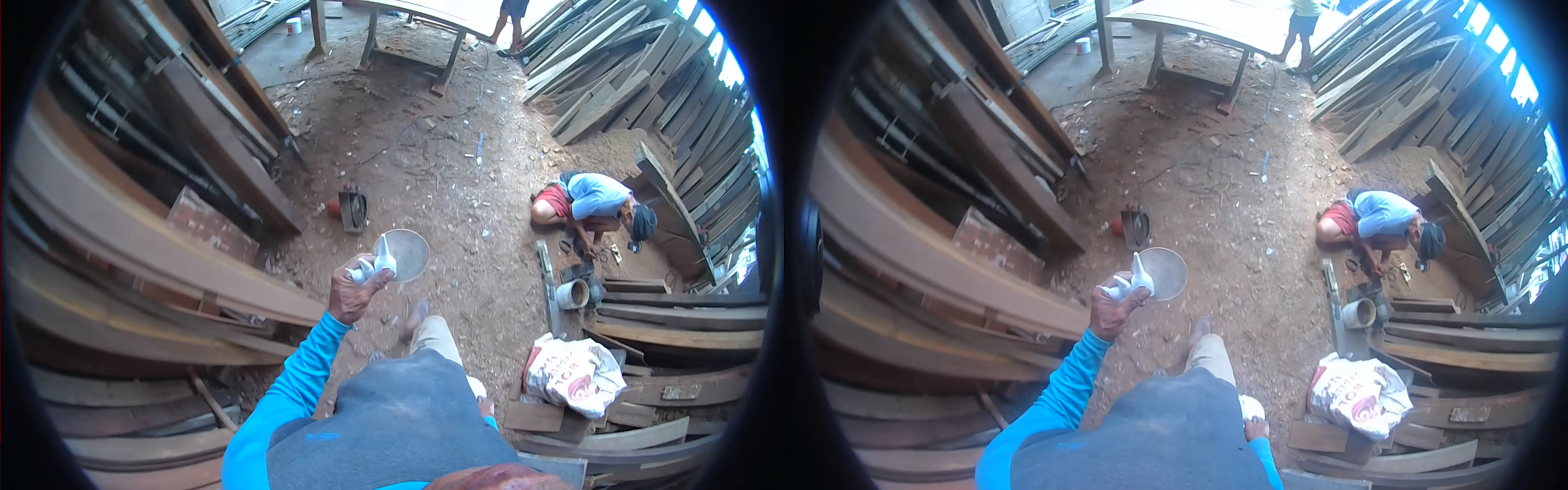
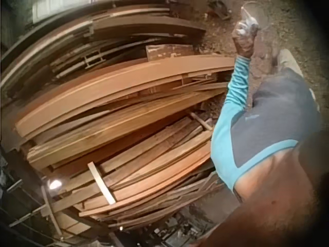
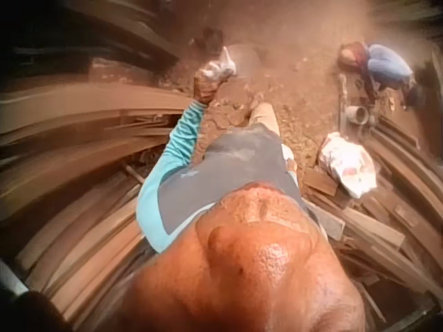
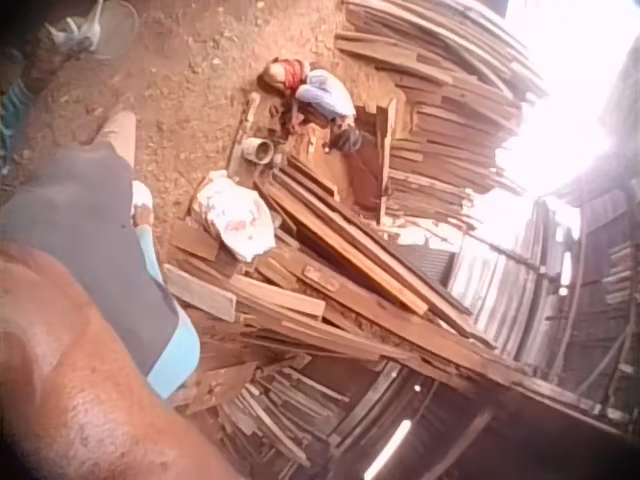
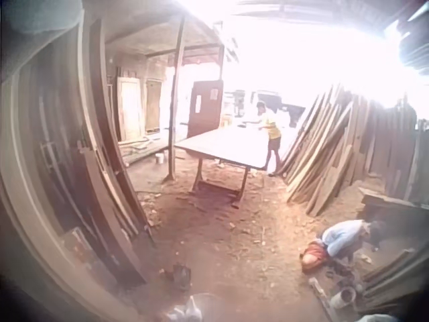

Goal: The person assembles a wooden door by hammering a chisel into the joints, applies glue to small wooden components, and carries a bucket of materials across the workshop.

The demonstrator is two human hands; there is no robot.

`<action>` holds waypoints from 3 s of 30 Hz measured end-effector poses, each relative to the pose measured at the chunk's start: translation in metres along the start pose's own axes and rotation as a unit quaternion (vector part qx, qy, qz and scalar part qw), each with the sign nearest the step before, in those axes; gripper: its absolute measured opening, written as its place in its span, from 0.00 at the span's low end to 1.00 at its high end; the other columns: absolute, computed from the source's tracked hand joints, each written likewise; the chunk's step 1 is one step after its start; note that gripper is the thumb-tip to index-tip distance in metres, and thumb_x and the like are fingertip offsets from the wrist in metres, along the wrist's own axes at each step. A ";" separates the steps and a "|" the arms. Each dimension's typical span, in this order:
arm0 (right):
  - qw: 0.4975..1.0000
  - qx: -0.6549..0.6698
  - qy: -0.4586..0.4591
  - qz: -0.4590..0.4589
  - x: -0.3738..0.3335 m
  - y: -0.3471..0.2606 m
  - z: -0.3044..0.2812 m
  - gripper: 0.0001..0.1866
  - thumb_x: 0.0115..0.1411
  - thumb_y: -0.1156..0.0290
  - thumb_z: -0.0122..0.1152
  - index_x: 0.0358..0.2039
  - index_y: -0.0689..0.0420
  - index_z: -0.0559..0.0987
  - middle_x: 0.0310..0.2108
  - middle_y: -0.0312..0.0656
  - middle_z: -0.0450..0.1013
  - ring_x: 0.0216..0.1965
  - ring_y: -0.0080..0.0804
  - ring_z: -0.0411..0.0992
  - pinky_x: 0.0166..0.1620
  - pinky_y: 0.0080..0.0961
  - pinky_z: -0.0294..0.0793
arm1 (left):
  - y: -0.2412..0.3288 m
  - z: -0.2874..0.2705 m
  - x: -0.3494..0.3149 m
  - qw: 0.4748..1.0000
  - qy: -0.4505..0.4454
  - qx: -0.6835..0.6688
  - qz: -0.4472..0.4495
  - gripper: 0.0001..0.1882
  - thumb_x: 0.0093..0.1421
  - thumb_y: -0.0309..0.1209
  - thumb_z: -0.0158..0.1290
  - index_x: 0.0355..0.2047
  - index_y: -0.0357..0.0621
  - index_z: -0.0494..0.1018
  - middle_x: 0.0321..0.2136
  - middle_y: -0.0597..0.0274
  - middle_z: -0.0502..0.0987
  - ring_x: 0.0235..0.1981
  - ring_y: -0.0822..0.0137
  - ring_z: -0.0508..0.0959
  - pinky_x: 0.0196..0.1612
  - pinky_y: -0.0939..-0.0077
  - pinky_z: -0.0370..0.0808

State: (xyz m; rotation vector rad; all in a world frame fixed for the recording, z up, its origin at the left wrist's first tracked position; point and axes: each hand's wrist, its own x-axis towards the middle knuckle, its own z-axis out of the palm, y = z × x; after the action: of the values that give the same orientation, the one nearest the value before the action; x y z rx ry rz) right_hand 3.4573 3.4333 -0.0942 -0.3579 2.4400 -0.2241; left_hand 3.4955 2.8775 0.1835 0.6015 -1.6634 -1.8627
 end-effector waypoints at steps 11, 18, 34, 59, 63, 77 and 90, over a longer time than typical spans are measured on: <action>0.927 -0.307 -0.172 -0.129 0.296 -0.136 -0.164 0.13 0.63 0.56 0.58 0.43 0.46 0.83 0.51 0.46 0.76 0.47 0.46 0.78 0.47 0.45 0.78 | -0.028 -0.015 0.325 0.977 0.211 0.033 -0.003 0.13 0.58 0.24 0.66 0.44 0.37 0.79 0.36 0.66 0.82 0.36 0.72 0.81 0.37 0.75 0.79; 0.933 -0.259 -0.232 -0.095 0.574 -0.295 -0.329 0.17 0.63 0.55 0.57 0.47 0.49 0.82 0.53 0.48 0.75 0.47 0.44 0.79 0.50 0.41 0.78 | -0.038 -0.083 0.453 0.945 0.318 0.074 -0.035 0.15 0.61 0.28 0.65 0.44 0.33 0.75 0.32 0.58 0.81 0.30 0.71 0.80 0.33 0.75 0.79; 0.992 -0.017 0.095 -0.079 0.875 -0.796 -0.538 0.22 0.57 0.56 0.66 0.42 0.64 0.82 0.39 0.59 0.80 0.44 0.52 0.79 0.48 0.44 0.75 | 0.045 -0.276 0.909 0.931 0.348 0.075 0.081 0.16 0.59 0.34 0.68 0.41 0.38 0.77 0.33 0.62 0.81 0.33 0.72 0.78 0.36 0.73 0.77; 0.918 -0.232 -0.124 -0.295 1.182 -1.274 -0.489 0.23 0.61 0.60 0.53 0.54 0.56 0.77 0.50 0.59 0.75 0.51 0.60 0.75 0.54 0.50 0.75 | 0.064 -0.562 1.264 0.836 0.543 0.084 0.012 0.14 0.63 0.34 0.63 0.40 0.34 0.78 0.30 0.62 0.81 0.27 0.72 0.79 0.32 0.76 0.76; 0.974 -0.096 -0.026 -0.203 1.188 -1.349 -0.499 0.22 0.60 0.61 0.54 0.52 0.57 0.78 0.48 0.59 0.76 0.54 0.59 0.73 0.57 0.49 0.72 | 0.069 -0.607 1.341 0.859 0.502 0.098 0.016 0.14 0.63 0.34 0.63 0.39 0.34 0.78 0.29 0.61 0.81 0.27 0.72 0.79 0.32 0.75 0.76; 0.997 -0.064 0.028 -0.043 1.259 -1.633 -0.447 0.23 0.63 0.55 0.57 0.50 0.59 0.79 0.51 0.57 0.76 0.53 0.58 0.74 0.55 0.48 0.74 | 0.087 -0.836 1.563 0.875 0.473 0.086 0.051 0.15 0.61 0.34 0.66 0.39 0.34 0.78 0.27 0.61 0.81 0.27 0.72 0.80 0.31 0.76 0.78; 0.991 -0.061 -0.119 -0.014 1.335 -1.821 -0.404 0.24 0.64 0.55 0.58 0.53 0.60 0.78 0.51 0.57 0.76 0.54 0.56 0.74 0.56 0.47 0.74 | 0.093 -0.995 1.753 0.902 0.412 0.126 0.009 0.16 0.62 0.36 0.65 0.42 0.34 0.78 0.33 0.58 0.82 0.30 0.71 0.80 0.34 0.74 0.79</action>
State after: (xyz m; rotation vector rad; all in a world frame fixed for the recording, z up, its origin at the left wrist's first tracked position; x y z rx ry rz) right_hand 2.5631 1.3210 -0.1105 -0.4460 2.2199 -0.0394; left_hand 2.8702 0.9594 0.2161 1.2613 -1.2959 -1.1036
